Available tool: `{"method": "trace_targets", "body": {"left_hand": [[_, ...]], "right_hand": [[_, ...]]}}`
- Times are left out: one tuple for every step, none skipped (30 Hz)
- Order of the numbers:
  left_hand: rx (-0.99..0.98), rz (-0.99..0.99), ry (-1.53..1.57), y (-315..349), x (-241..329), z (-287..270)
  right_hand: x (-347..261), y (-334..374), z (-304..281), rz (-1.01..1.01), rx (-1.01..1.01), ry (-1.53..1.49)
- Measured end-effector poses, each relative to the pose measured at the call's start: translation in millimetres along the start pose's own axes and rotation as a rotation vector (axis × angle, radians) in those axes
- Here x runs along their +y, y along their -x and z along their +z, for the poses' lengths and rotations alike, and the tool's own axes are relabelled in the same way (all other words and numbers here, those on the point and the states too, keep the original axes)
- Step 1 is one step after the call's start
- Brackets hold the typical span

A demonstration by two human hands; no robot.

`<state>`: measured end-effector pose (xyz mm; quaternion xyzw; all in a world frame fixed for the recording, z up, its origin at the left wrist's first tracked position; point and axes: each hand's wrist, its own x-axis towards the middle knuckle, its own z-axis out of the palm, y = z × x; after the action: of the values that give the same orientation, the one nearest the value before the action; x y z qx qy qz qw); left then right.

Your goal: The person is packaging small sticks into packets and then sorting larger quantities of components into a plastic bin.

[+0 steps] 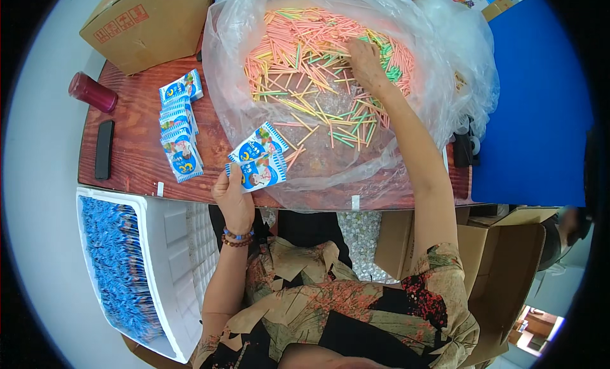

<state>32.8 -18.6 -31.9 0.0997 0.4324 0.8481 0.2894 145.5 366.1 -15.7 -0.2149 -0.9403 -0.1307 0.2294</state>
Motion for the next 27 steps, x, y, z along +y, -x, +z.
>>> {"method": "trace_targets", "body": {"left_hand": [[-0.001, -0.002, 0.001, 0, 0, 0], [0.006, -0.003, 0.01, 0, 0, 1], [0.018, 0.0, 0.017, 1, 1, 0], [0.026, 0.003, 0.016, 1, 2, -3], [0.015, -0.001, 0.018, 0, 2, -3], [0.008, -0.004, 0.015, 0, 2, -3], [0.009, -0.007, 0.015, 1, 2, -2], [0.003, -0.005, 0.028, 1, 2, -1], [-0.004, -0.002, 0.042, 0, 2, 1], [-0.008, -0.007, 0.04, 0, 1, 2], [-0.015, -0.006, 0.037, -1, 0, 1], [-0.019, -0.003, 0.031, -1, 1, -1], [-0.014, 0.001, 0.026, -1, 1, -2], [-0.025, 0.002, 0.04, -1, 1, -2], [-0.036, 0.003, 0.054, -1, 0, -2], [-0.035, 0.004, 0.053, -1, 0, -4], [-0.061, 0.003, 0.036, -2, 1, -6], [-0.088, 0.003, 0.02, -2, 1, -7], [-0.088, 0.001, 0.021, -2, -1, -6], [-0.059, 0.007, 0.037, -1, 1, -2], [-0.03, 0.014, 0.054, -1, 1, 0], [-0.032, 0.012, 0.055, -1, 0, 1], [-0.039, 0.011, 0.052, -1, 0, 1], [-0.046, 0.01, 0.05, 0, 0, 0], [-0.043, 0.008, 0.049, -1, 0, -1], [-0.053, 0.009, 0.054, -1, 1, -2], [-0.063, 0.009, 0.059, -1, 1, -3]], "right_hand": [[2, -1, -4, 0.136, -0.126, -0.144], [-1, -5, -11, 0.269, -0.25, -0.29], [-11, -7, -20, 0.262, -0.252, -0.295], [-26, -6, -29, 0.436, -0.092, -0.679], [-35, -1, -38, 0.613, 0.084, -1.048], [-41, 3, -40, 0.616, 0.083, -1.046], [-47, 6, -41, 0.667, 0.091, -1.193], [-51, 10, -40, 0.721, 0.102, -1.339], [-56, 16, -31, 0.682, 0.163, -1.553], [-61, 23, -24, 0.687, 0.167, -1.551], [-75, 30, -19, 0.724, 0.185, -1.635], [-91, 33, -21, 0.758, 0.203, -1.723], [-104, 36, -24, 0.827, 0.186, -1.689], [-107, 41, -25, 0.827, 0.185, -1.691], [-108, 46, -26, 0.826, 0.124, -1.658], [-109, 47, -26, 0.824, 0.063, -1.623], [-111, 48, -27, 0.826, 0.063, -1.622], [-112, 48, -26, 0.708, 0.144, -1.666], [-113, 48, -27, 0.586, 0.224, -1.705], [-111, 52, -23, 0.588, 0.225, -1.703], [-108, 57, -19, 0.563, 0.162, -1.366], [-105, 62, -16, 0.529, 0.101, -1.03], [-106, 61, -18, 0.528, 0.098, -1.032], [-107, 60, -21, 0.472, 0.101, -0.925], [-107, 60, -24, 0.415, 0.104, -0.817], [-110, 59, -23, 0.414, 0.106, -0.819], [-113, 57, -22, 0.395, 0.103, -0.714]]}}
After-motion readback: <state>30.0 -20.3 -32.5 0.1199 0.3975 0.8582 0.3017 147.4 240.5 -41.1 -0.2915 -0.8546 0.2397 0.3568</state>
